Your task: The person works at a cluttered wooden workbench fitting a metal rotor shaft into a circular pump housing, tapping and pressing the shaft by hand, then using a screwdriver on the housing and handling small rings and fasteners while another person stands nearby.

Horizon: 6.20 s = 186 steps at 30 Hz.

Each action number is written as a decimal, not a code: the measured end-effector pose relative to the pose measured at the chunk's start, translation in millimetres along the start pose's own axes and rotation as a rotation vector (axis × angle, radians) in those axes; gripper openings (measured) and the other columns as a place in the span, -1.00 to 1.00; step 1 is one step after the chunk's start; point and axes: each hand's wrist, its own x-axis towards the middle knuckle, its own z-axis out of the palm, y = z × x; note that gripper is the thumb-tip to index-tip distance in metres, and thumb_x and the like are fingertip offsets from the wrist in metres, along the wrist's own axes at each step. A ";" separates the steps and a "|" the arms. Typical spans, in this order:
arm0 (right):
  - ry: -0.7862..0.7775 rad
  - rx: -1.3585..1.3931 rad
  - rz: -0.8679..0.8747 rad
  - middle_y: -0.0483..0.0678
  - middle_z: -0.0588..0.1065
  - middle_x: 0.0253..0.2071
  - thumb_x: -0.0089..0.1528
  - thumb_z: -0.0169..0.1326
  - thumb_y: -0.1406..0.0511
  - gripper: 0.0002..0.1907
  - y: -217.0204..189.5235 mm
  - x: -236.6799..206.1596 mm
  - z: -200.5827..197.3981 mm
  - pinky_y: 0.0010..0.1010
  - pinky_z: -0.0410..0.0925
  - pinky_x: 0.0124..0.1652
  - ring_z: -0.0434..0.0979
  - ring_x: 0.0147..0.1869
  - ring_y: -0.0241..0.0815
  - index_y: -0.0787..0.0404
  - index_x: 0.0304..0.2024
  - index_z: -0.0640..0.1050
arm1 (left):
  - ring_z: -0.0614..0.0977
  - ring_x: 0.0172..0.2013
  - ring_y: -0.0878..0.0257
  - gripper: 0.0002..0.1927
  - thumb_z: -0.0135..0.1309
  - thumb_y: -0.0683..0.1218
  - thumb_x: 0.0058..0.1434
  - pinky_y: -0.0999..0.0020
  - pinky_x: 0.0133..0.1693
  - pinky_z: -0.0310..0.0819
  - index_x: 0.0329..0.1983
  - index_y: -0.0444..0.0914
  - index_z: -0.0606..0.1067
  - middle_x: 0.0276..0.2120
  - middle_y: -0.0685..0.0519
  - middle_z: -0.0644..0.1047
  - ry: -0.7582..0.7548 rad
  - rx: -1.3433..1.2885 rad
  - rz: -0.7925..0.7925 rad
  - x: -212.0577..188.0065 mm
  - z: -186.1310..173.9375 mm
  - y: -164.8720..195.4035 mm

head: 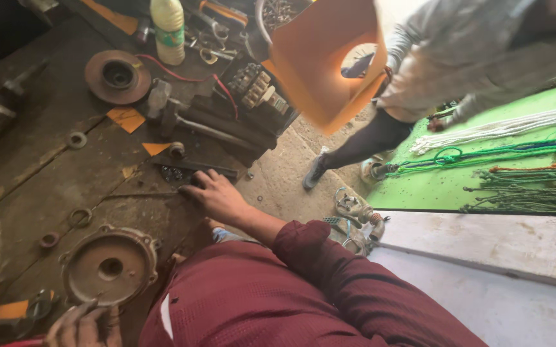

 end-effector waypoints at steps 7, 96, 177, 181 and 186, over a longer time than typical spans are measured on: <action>0.157 -0.014 -0.001 0.07 0.43 0.11 0.07 0.14 0.37 -0.44 -19.0 -8.9 1.9 -0.14 0.31 0.16 0.39 0.20 0.10 0.03 0.16 0.54 | 0.59 0.01 0.08 -0.82 0.33 -0.03 0.33 0.17 0.12 0.41 -0.22 -0.20 0.58 -0.06 0.07 0.61 -0.034 -0.056 -0.146 0.2 -36.4 12.9; -0.270 0.400 -0.283 0.05 0.49 -0.32 0.35 0.08 0.31 -0.64 -67.2 -36.6 -52.0 -0.19 0.40 -0.29 0.57 -0.31 0.04 0.11 0.21 0.58 | 0.61 -0.08 -0.24 -0.61 -0.28 0.16 0.52 -0.09 -0.09 0.47 0.16 -0.10 0.43 -0.09 -0.26 0.60 -0.030 -0.076 -0.930 43.8 32.0 13.5; 0.108 0.142 0.200 0.09 0.54 -0.23 0.28 0.19 0.27 -0.84 -96.9 -53.5 -13.9 -0.09 0.39 -0.15 0.55 -0.13 0.15 0.23 -0.17 0.57 | 0.56 0.04 -0.02 -0.69 0.17 -0.05 0.41 0.12 0.12 0.46 0.07 -0.35 0.45 0.00 -0.14 0.49 0.058 -0.747 -0.651 89.0 -0.4 -5.8; 0.131 0.139 0.188 0.07 0.52 -0.20 0.25 0.20 0.26 -0.85 -76.9 -56.3 -22.3 -0.10 0.40 -0.17 0.55 -0.14 0.16 0.19 -0.18 0.60 | 0.61 -0.01 0.10 -0.78 0.10 -0.14 0.44 0.23 0.04 0.53 0.07 -0.35 0.48 -0.02 -0.10 0.54 0.133 -0.651 -0.773 89.5 19.2 3.2; 0.122 0.262 0.281 0.06 0.50 -0.13 0.25 0.19 0.26 -0.80 -42.5 -50.0 -27.7 -0.14 0.42 -0.16 0.57 -0.11 0.12 0.18 -0.11 0.58 | 0.57 0.02 0.13 -0.85 0.04 -0.24 0.49 0.28 0.08 0.52 0.07 -0.36 0.44 0.00 -0.13 0.46 0.374 -0.839 -0.794 95.1 50.5 34.3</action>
